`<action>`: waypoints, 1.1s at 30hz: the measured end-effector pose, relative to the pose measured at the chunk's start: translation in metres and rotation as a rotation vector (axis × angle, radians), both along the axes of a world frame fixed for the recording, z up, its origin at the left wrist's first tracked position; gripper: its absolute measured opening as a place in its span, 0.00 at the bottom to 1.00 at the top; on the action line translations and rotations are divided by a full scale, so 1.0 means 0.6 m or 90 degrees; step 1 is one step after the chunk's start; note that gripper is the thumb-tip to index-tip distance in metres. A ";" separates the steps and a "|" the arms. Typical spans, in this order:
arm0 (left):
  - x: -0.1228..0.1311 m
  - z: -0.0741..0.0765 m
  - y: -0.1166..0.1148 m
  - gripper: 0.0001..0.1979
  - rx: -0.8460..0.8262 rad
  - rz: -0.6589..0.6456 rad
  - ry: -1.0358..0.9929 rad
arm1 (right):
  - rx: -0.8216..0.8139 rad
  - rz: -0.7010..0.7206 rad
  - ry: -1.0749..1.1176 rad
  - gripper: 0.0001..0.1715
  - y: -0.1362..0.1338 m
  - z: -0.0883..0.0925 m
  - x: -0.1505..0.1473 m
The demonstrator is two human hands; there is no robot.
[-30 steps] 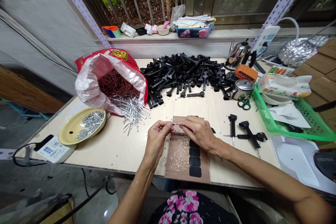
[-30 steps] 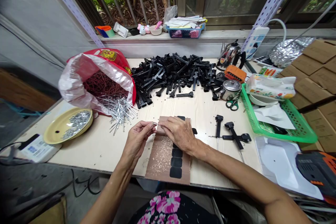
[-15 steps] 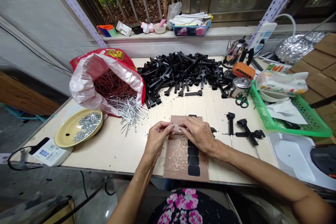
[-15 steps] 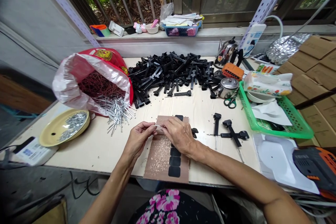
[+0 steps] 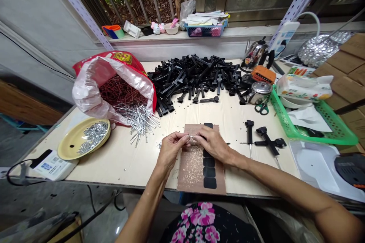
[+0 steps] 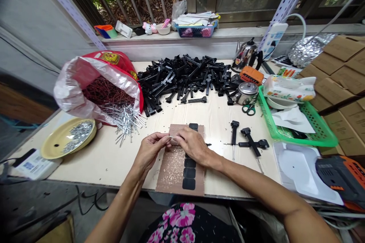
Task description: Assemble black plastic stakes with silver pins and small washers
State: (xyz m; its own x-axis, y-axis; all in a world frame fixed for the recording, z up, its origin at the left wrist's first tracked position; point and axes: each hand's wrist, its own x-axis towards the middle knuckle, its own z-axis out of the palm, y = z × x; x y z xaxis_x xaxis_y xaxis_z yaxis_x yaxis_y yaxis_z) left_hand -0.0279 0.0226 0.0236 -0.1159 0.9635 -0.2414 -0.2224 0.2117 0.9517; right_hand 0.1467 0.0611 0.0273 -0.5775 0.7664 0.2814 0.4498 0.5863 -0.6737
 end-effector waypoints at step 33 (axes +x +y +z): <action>0.055 -0.042 -0.026 0.24 0.038 0.121 0.256 | 0.212 0.224 -0.171 0.21 -0.009 -0.030 0.100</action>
State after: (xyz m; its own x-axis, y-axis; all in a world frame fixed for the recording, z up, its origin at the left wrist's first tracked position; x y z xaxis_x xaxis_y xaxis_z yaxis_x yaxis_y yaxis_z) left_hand 0.0048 0.0070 -0.0016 -0.3652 0.9269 -0.0864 0.1375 0.1456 0.9797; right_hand 0.2069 0.0559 0.0092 -0.8674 0.4088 0.2836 0.3183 0.8941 -0.3152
